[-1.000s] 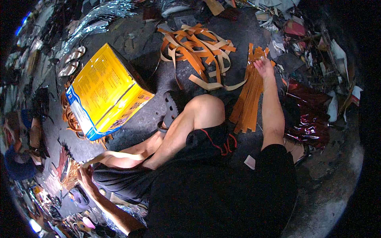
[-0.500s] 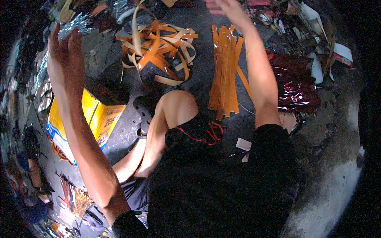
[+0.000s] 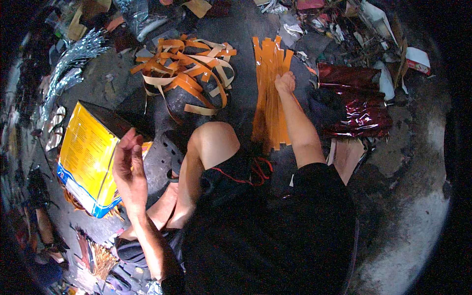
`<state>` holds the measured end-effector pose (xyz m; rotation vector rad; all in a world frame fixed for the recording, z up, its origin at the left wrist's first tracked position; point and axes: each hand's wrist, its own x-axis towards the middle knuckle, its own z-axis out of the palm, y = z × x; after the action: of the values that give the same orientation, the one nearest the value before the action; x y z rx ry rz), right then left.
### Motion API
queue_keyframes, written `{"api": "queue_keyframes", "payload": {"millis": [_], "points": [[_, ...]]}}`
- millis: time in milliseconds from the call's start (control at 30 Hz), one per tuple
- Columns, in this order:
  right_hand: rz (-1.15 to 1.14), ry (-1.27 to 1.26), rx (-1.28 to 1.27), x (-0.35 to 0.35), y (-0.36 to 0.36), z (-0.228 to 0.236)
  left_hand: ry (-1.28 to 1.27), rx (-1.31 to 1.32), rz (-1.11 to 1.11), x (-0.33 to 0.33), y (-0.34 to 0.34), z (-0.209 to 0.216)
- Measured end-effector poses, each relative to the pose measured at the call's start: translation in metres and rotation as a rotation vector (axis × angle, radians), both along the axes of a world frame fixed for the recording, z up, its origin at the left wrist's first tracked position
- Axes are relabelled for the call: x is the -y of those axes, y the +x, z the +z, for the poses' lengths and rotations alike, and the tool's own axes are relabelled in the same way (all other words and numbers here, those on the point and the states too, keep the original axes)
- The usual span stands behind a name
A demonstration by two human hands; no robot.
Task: The person sits on the floor and repeatedly pulls long tan leather strips through a yellow box with a sharp edge to cut them into shorter pieces. The cut pieces are placed in a pile on the floor.
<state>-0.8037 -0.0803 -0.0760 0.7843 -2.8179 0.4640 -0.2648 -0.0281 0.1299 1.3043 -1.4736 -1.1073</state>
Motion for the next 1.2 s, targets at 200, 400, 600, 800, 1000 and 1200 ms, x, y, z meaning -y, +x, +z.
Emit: {"api": "queue_keyframes", "payload": {"millis": [200,400,600,800,1000,1200], "points": [[0.099,0.145,0.023,-0.003,-0.022,0.011,0.054,-0.094,-0.023,-0.012,0.003,-0.020],[0.615,-0.416,0.348,0.039,0.041,0.079,0.118,-0.230,-0.138,-0.012,-0.013,-0.029],[1.670,-0.444,-0.048,0.027,0.277,0.194,0.355,-0.560,-0.140,0.031,-0.040,-0.006],[1.711,-0.216,0.767,0.014,0.319,0.191,0.150,-0.461,0.111,0.029,-0.009,-0.008],[1.747,0.056,0.963,0.015,0.344,0.185,0.169,-0.461,0.253,-0.022,0.017,-0.018],[1.828,0.054,0.786,0.015,0.363,0.178,0.404,-0.523,0.232,-0.053,0.056,-0.037]]}}
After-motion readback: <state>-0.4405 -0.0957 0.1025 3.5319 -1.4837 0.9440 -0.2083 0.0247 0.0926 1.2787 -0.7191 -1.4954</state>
